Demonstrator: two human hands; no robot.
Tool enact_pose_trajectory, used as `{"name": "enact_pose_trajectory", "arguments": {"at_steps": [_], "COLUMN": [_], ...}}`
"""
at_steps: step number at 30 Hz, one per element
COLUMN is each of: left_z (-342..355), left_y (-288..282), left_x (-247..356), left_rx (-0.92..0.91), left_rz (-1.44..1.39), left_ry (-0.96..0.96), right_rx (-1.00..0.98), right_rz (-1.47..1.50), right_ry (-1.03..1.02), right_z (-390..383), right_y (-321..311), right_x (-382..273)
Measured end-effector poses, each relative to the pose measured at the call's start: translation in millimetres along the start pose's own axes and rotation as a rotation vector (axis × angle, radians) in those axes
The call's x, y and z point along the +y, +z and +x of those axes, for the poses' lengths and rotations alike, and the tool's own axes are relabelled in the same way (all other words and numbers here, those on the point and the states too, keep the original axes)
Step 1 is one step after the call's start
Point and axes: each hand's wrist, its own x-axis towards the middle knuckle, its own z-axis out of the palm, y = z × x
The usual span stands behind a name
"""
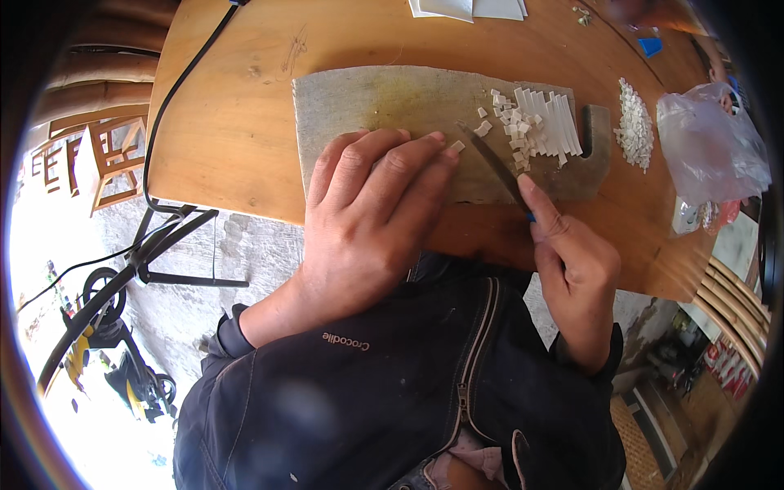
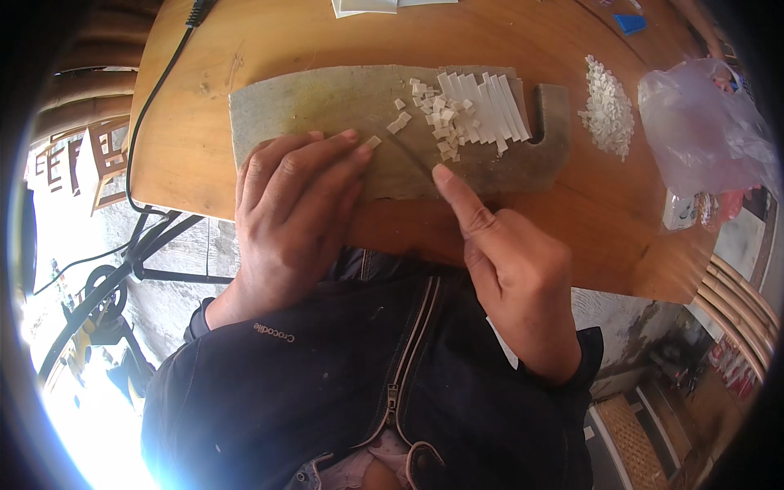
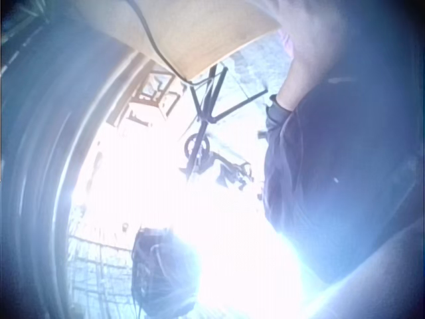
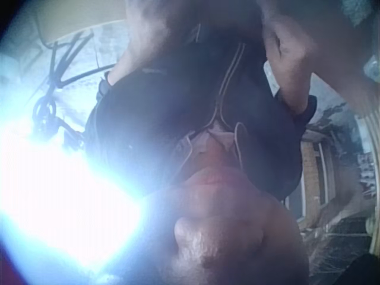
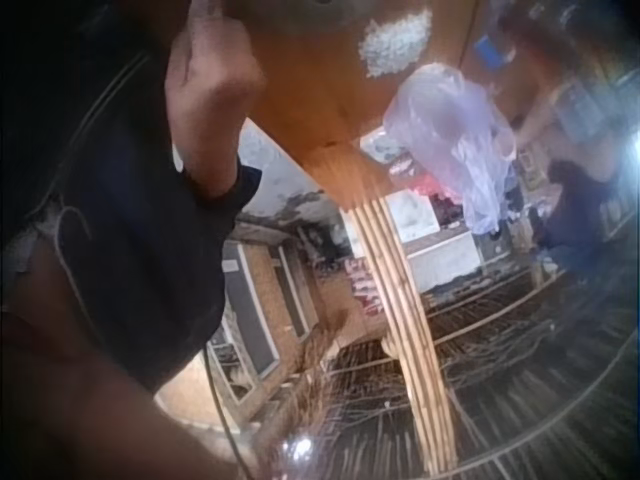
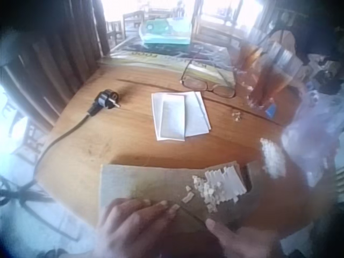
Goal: The person uses a knife to cut a small rectangular piece of light-colored wood into thin strips and then into small cubes on a wooden cutting board. The cut pieces accumulate on the board as the person continues cutting.
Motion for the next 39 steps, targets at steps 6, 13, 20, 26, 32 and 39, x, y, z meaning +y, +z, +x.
{"name": "enact_pose_trajectory", "arguments": {"at_steps": [6,13,20,26,32,39], "left_z": [1,1,-1,-3,-3,-3], "left_y": [0,-1,-1,-3,-5,-5], "left_x": [2,2,7,4,5,6], "left_rx": [-0.012,-0.024,-0.011,0.002,0.004,0.001], "left_rz": [0.022,0.027,0.041,0.011,-0.017,-0.010], "left_ry": [-0.009,-0.012,-0.084,-0.076,-0.108,-0.114], "right_rx": [-0.028,-0.026,-0.068,-0.017,0.006,-0.041], "right_rz": [-0.018,-0.056,-0.203,-0.239,-0.108,-0.156], "right_ry": [-0.014,-0.028,0.017,-0.002,-0.002,0.008], "right_z": [-1,-2,-4,-10,-10,-11], "right_y": [2,2,3,5,4,6], "right_x": [-2,-3,-22,-19,-15,-20]}}
